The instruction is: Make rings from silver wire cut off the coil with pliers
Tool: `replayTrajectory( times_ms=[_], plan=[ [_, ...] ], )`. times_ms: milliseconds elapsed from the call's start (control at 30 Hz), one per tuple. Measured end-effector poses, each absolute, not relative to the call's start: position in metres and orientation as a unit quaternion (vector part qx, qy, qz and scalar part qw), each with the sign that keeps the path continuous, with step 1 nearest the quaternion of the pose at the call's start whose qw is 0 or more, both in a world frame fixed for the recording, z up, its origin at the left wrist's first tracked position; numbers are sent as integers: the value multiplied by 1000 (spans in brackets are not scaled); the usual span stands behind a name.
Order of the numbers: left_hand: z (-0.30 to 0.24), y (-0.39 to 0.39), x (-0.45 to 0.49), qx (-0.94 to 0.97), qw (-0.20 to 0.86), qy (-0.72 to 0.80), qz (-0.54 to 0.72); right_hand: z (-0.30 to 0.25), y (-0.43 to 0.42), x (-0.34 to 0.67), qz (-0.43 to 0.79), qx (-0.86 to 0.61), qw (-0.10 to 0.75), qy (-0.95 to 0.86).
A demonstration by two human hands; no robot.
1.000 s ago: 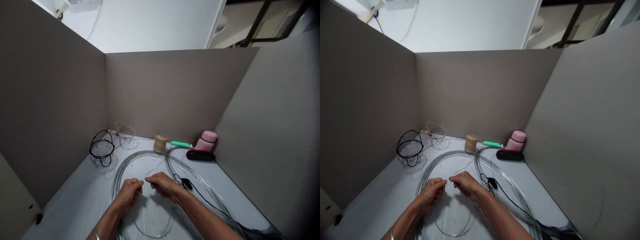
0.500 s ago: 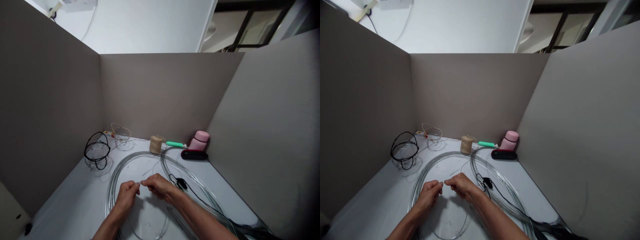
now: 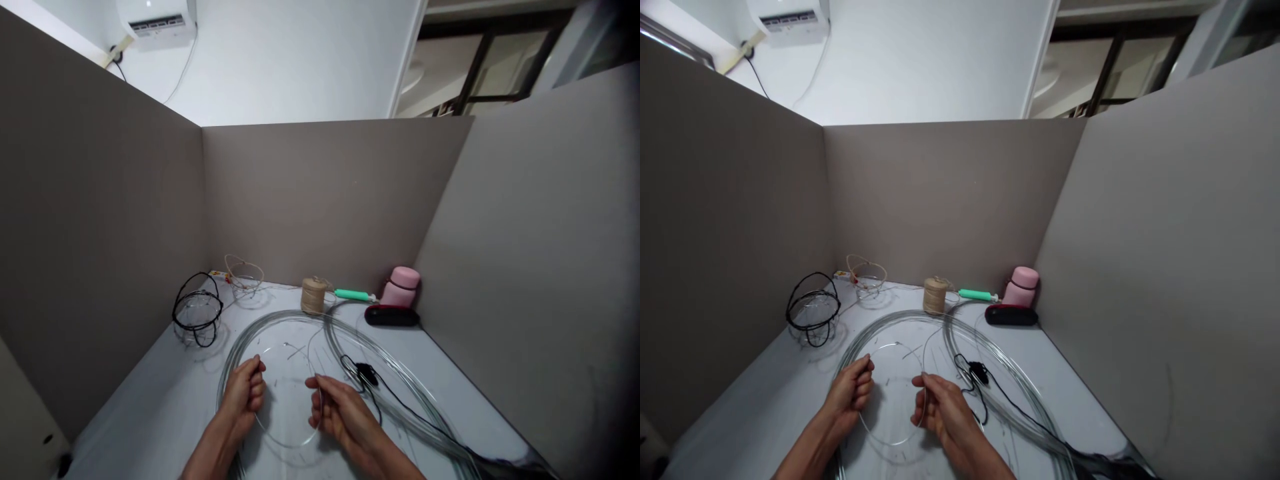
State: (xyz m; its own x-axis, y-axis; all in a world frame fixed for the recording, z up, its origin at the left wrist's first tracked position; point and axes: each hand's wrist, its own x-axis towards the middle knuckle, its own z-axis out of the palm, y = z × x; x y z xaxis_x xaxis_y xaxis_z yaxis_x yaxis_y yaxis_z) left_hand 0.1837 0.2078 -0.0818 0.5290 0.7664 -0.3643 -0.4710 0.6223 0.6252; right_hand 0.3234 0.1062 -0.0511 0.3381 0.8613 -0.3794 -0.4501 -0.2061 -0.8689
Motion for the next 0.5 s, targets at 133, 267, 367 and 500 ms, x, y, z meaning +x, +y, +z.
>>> replayTrajectory(
  times_ms=[133,267,367,500],
  plan=[
    [-80,209,181,209,864,305,343,-48,107,327,564,-532,610,-164],
    [-77,211,179,179,875,301,335,-52,109,328,568,-533,605,-167],
    [-76,213,178,167,879,302,330,-56,112,330,560,-540,605,-169],
    [-74,217,174,172,883,298,319,-55,119,333,557,-554,592,-181]
  ],
)
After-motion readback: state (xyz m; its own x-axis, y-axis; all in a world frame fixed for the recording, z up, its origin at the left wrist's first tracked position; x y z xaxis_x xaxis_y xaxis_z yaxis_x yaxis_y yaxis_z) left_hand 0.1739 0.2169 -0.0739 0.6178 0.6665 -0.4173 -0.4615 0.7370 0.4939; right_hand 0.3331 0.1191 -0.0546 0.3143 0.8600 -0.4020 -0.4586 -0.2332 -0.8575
